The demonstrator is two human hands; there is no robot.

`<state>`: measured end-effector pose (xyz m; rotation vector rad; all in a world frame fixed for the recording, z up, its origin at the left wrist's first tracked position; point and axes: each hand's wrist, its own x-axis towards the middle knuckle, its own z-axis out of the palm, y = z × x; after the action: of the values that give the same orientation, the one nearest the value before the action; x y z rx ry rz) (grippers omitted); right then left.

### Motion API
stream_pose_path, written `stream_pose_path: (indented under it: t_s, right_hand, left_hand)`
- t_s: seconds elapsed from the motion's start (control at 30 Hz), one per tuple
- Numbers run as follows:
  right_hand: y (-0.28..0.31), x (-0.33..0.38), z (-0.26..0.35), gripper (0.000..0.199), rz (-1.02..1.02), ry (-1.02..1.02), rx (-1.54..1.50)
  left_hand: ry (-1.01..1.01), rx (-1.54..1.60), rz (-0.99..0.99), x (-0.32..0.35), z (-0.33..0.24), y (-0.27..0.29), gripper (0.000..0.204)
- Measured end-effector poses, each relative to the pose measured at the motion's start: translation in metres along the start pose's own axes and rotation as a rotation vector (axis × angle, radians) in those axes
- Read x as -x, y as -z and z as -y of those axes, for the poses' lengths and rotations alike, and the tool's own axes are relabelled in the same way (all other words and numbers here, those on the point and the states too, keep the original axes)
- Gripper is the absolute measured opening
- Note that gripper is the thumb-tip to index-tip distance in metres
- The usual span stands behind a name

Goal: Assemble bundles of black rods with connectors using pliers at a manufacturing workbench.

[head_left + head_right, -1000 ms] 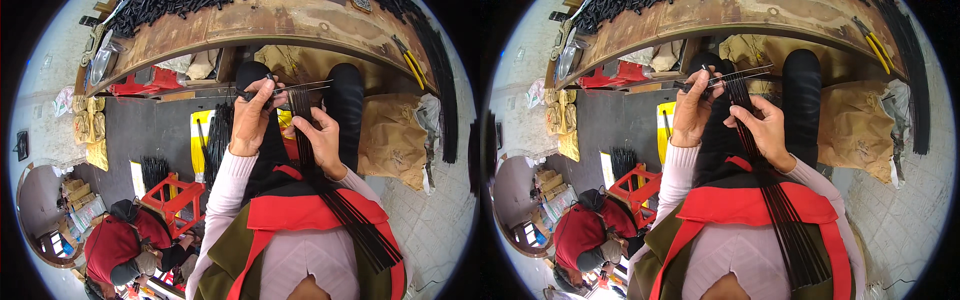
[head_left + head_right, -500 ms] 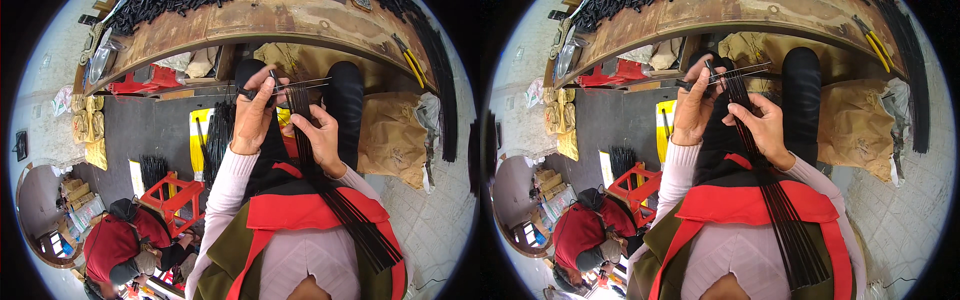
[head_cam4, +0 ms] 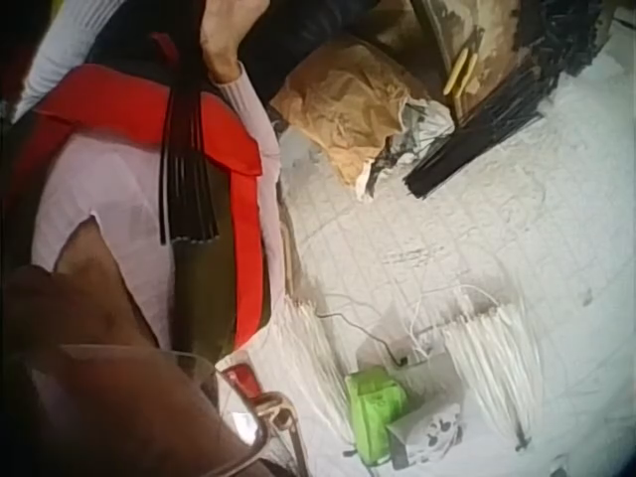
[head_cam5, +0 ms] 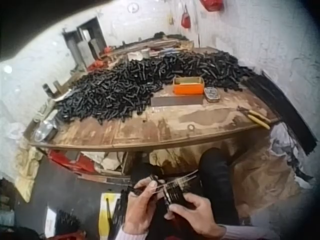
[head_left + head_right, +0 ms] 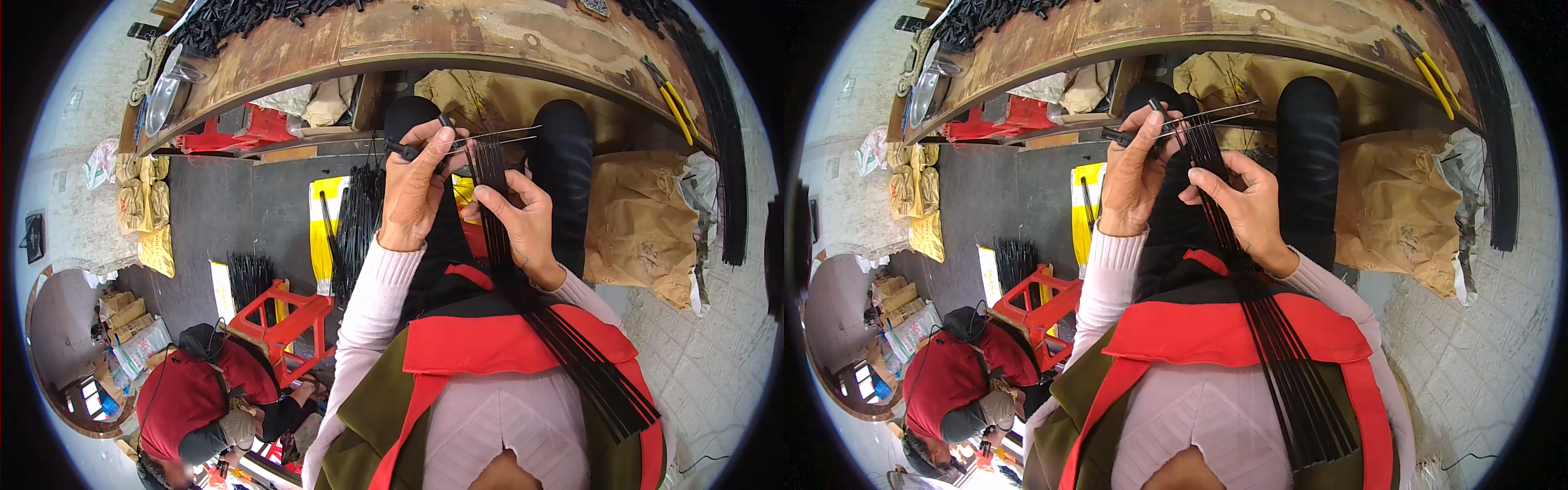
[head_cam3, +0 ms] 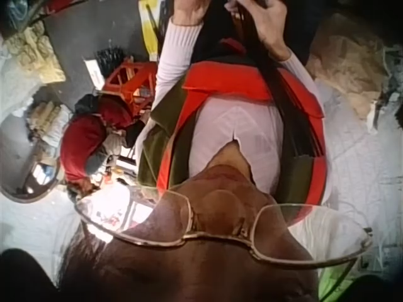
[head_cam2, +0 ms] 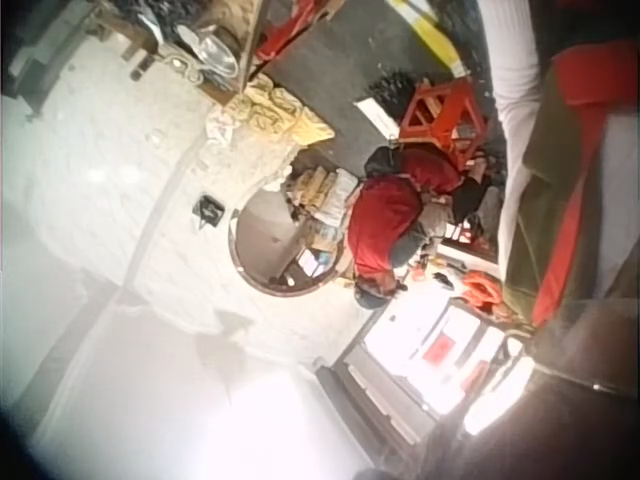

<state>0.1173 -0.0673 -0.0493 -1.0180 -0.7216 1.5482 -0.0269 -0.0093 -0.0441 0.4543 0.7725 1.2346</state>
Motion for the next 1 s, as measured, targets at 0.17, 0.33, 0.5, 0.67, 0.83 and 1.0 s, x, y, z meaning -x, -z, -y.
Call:
stream_pose_path:
  t_s: [0.17, 0.33, 0.5, 0.67, 0.83, 1.0]
  right_hand:
    - [0.000, 0.000, 0.000, 0.016, 0.001, 0.001, -0.007]
    - [0.001, 0.000, -0.001, 0.017, 0.010, 0.010, 0.003]
    - [-0.002, -0.001, -0.007, 0.018, 0.015, 0.054, 0.011]
    - [-0.002, -0.002, -0.005, 0.015, 0.049, 0.022, 0.052]
    - [-0.002, -0.002, -0.008, 0.014, 0.020, 0.047, 0.043]
    - [-0.006, 0.003, -0.008, 0.014, 0.003, 0.053, 0.039]
  left_hand:
    - [0.008, -0.001, -0.018, 0.001, 0.001, -0.001, 0.022]
    - [0.036, 0.003, -0.005, 0.002, 0.002, 0.002, 0.019]
    - [0.003, 0.022, -0.010, 0.006, 0.003, 0.002, 0.018]
    - [0.007, 0.055, 0.072, 0.007, 0.003, 0.014, 0.021]
    - [0.006, -0.029, 0.038, 0.025, -0.003, -0.002, 0.034]
    - [-0.074, 0.010, 0.001, 0.025, 0.008, 0.005, 0.017]
